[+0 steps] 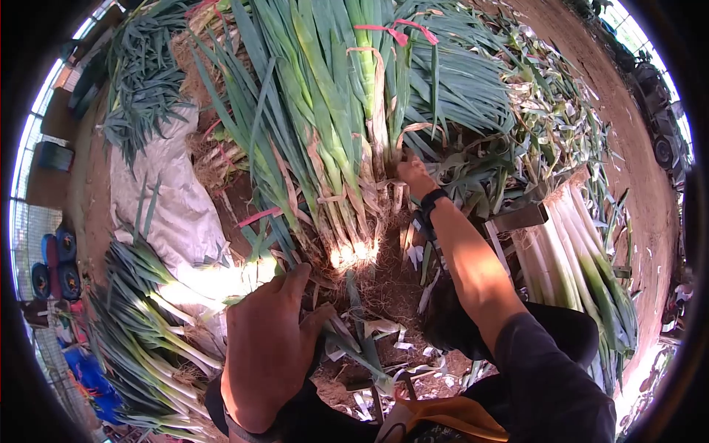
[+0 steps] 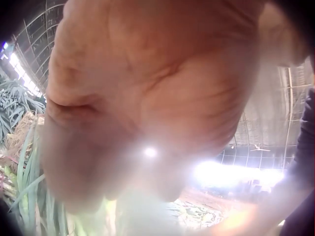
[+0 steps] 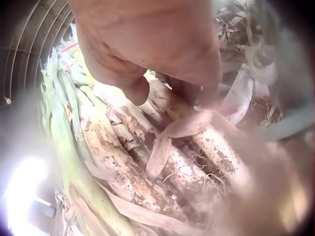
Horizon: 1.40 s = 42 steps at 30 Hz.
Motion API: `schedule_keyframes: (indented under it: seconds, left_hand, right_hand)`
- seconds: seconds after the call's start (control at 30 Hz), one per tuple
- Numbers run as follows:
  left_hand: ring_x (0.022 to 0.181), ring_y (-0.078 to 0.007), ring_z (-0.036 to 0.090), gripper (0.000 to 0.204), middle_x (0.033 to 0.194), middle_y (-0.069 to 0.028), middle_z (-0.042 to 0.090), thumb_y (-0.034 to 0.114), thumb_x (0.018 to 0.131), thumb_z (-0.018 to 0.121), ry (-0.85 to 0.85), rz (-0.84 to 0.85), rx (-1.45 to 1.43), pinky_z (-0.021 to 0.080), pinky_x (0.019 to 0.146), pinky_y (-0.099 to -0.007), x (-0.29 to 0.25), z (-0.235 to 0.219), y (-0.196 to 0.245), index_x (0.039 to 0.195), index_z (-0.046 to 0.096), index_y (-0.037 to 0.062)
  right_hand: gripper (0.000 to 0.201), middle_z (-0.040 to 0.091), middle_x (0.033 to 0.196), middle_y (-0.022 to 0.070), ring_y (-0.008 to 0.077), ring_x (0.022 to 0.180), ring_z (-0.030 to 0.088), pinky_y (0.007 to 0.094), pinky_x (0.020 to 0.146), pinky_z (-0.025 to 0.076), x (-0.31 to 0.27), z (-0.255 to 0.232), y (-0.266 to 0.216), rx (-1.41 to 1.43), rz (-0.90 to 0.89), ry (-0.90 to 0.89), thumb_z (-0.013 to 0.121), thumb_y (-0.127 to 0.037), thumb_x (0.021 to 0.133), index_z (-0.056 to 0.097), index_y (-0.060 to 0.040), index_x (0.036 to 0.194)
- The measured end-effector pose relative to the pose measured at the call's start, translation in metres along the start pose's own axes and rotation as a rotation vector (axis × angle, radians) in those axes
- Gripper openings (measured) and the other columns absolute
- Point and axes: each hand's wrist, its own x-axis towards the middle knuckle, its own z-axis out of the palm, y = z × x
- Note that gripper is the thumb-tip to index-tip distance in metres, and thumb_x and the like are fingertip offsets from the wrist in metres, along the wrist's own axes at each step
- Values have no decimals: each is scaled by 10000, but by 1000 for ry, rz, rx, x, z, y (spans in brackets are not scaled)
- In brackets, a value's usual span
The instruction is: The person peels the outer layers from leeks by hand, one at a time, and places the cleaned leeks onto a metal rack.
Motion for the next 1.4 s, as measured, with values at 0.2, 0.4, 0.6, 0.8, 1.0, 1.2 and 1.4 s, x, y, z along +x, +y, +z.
schedule_keyframes:
  seconds: [0.2,0.4,0.6,0.8,1.0,1.2,1.4]
  left_hand:
    - [1030,-396,639,510,1111,-237,660,140,761,772,-46,-61,5,499,893,-409,5,1,0,1216,603,-20]
    - [964,-390,650,494,1060,-223,673,149,755,778,51,62,51,506,847,-418,-7,4,-3,1192,611,-9]
    - [939,-374,645,444,993,-190,686,193,779,776,171,201,76,508,833,-420,-25,13,-17,1151,622,8]
    - [952,-321,656,422,1002,-144,695,252,824,759,379,295,78,518,853,-399,-18,26,-40,1139,626,5]
    - [1008,-225,653,525,1067,-162,687,348,900,702,215,164,-526,506,874,-342,16,43,-26,1220,576,-49]
    - [858,-146,585,353,918,-38,630,234,986,599,-6,-49,-1444,484,774,-301,11,56,22,1256,562,10]
    - [680,-97,482,263,745,6,489,249,1006,551,114,220,-1501,403,597,-248,-3,45,11,1103,587,7]
  right_hand:
    - [265,653,948,224,360,907,609,396,749,500,-44,7,1,366,-239,17,613,-147,839,659,-19,1067]
    - [630,640,1129,285,391,1069,603,374,953,443,-133,-60,-73,683,19,59,624,-339,896,493,138,1287]
    - [600,636,1194,255,301,1111,607,380,973,437,-172,-101,-118,771,-32,114,636,-260,906,455,93,1356]
    - [390,649,1010,285,377,959,633,415,852,472,-238,-145,-191,624,-26,181,611,-230,916,577,83,1147]
    - [273,592,1037,260,396,884,589,462,765,479,-313,-119,-216,261,-334,249,606,-84,892,575,50,1128]
    - [403,568,1103,274,437,982,564,464,843,480,-359,-129,-239,376,-600,149,638,-98,829,534,53,1188]
    - [472,632,954,222,432,877,619,488,751,504,-356,-117,-206,481,-494,-230,722,-289,825,558,-25,1181]
